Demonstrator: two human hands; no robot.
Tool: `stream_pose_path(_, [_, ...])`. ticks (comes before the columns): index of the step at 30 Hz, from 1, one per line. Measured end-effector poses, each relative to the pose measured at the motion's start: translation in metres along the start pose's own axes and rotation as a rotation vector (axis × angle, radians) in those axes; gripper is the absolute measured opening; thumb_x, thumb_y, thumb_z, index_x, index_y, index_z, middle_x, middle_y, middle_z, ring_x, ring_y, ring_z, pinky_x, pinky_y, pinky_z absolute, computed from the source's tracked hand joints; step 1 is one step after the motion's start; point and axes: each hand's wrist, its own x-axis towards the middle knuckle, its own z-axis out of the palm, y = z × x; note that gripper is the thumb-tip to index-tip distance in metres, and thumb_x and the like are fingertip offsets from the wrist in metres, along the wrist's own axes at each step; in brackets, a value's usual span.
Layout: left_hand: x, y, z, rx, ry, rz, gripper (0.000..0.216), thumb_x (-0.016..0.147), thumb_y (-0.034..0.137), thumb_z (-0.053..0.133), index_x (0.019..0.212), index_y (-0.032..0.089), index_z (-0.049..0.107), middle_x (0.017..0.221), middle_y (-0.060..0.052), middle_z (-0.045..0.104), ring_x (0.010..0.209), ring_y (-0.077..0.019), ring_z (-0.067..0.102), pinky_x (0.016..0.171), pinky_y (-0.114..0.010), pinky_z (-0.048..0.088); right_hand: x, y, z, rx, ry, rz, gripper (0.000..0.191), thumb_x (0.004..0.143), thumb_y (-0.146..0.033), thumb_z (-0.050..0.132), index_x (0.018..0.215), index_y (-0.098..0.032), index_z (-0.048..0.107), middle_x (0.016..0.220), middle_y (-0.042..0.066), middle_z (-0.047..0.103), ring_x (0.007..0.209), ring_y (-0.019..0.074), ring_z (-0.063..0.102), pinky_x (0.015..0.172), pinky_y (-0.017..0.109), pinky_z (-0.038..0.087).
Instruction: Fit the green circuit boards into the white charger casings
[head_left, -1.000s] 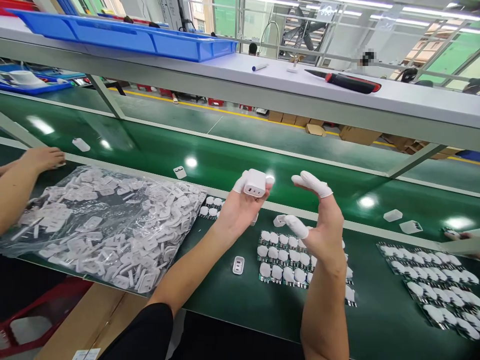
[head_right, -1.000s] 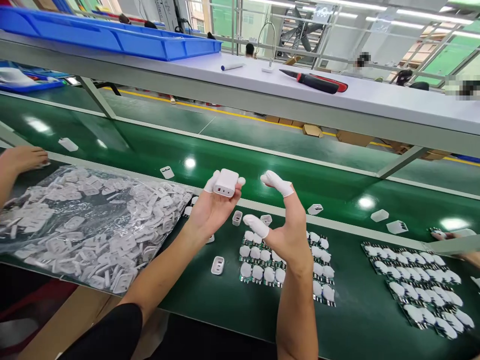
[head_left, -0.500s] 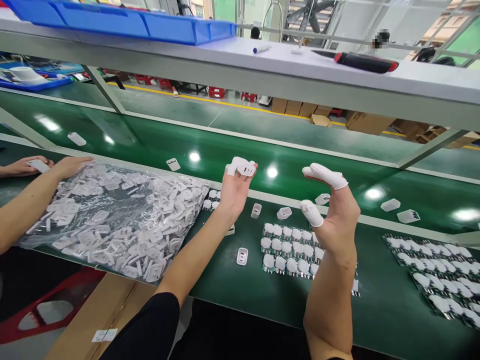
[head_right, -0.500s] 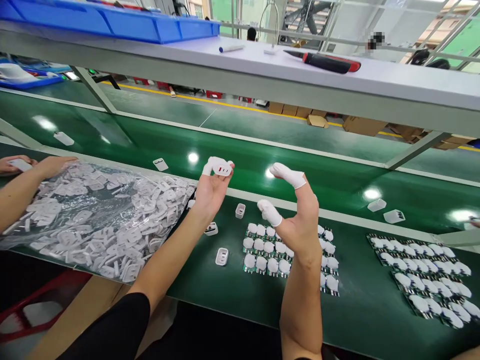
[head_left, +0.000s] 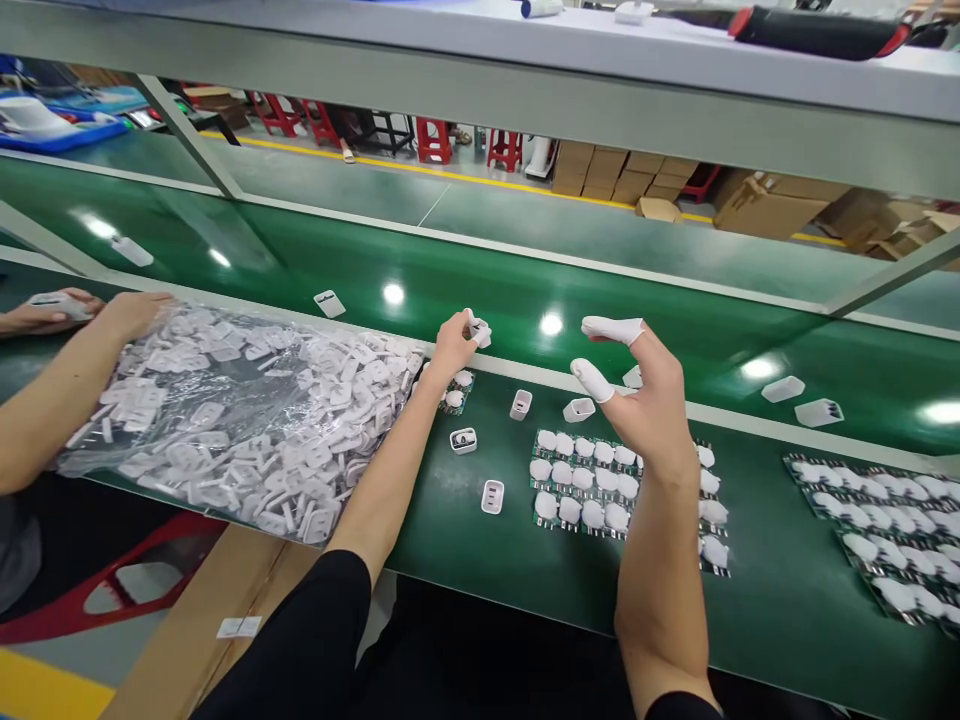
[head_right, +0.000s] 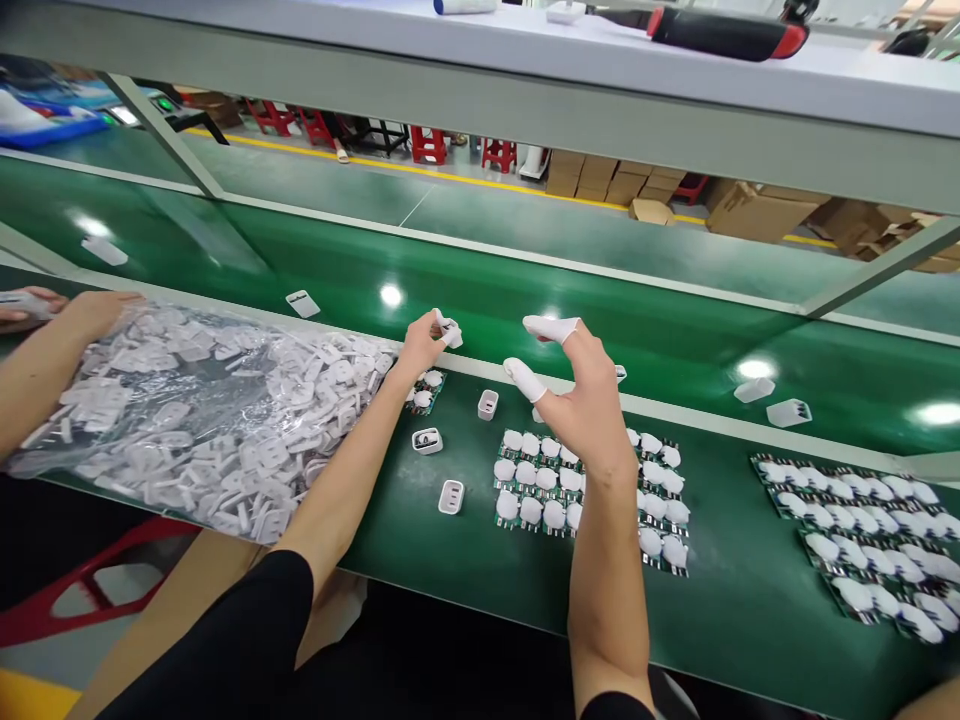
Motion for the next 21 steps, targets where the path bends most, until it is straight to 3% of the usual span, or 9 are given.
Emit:
stream_pose_path(3, [0.001,-0.007,-0.003,0.091,-0.009,-0.009,0.031,0.074,0.013,0.088,0.082,0.023,0.06,0.094,-0.003,0.075,0.085,-0.0195,0.069,0.093,-0.038,0.056,-0.001,-0.001,0.0,-0.017,-0.006,0.014,0.037,0.102,-0.049,0.08,0.136,-0.034,0.076,0.127,0.006,0.082,0.118,0.0313,0.077,0.104,0.054,0.061])
stream_pose_path(7, [0.0,-0.009,-0.008,0.138,0.021,-0.035,0.04,0.071,0.01,0.09,0.096,0.024,0.061,0.099,-0.003,0.076,0.089,-0.0215,0.072,0.098,-0.041,0.057,-0.001,-0.002,0.002,-0.017,-0.018,0.024,0.036,0.102,-0.049,0.08,0.134,-0.033,0.077,0.127,0.006,0.082,0.117,0.0312,0.078,0.102,0.053,0.061])
stream_pose_path(11, [0.002,0.002,-0.019,0.156,0.133,-0.054,0.065,0.067,0.019,0.101,0.115,0.024,0.059,0.118,-0.008,0.075,0.115,-0.026,0.074,0.11,-0.043,0.056,0.0,-0.001,0.002,-0.015,-0.034,0.022,0.036,0.102,-0.05,0.079,0.133,-0.033,0.076,0.129,0.006,0.082,0.119,0.0323,0.077,0.103,0.054,0.061])
stream_pose_path(14, [0.004,0.021,-0.032,0.112,0.255,-0.014,0.06,0.081,0.032,0.097,0.125,0.025,0.058,0.135,-0.012,0.072,0.131,-0.0263,0.071,0.118,-0.042,0.053,0.0,-0.001,0.005,-0.001,-0.077,0.027,0.028,0.105,-0.046,0.076,0.129,-0.033,0.076,0.126,0.005,0.081,0.116,0.0306,0.077,0.105,0.055,0.06])
stream_pose_path(16, [0.006,0.037,-0.039,0.025,0.33,0.052,0.047,0.092,0.038,0.09,0.126,0.025,0.06,0.131,-0.012,0.074,0.125,-0.0244,0.074,0.114,-0.04,0.055,-0.002,-0.003,0.015,0.014,-0.222,0.036,0.021,0.106,-0.043,0.074,0.122,-0.031,0.075,0.119,0.004,0.081,0.112,0.0281,0.076,0.105,0.052,0.058])
stream_pose_path(21, [0.002,0.069,-0.04,-0.054,0.374,0.179,0.029,0.099,0.043,0.083,0.115,0.023,0.068,0.117,-0.01,0.078,0.106,-0.0213,0.076,0.099,-0.035,0.058,-0.011,-0.018,0.07,-0.12,-0.873,0.076,0.025,0.1,-0.019,0.071,0.125,-0.023,0.069,0.123,0.004,0.078,0.103,0.021,0.073,0.088,0.035,0.053])
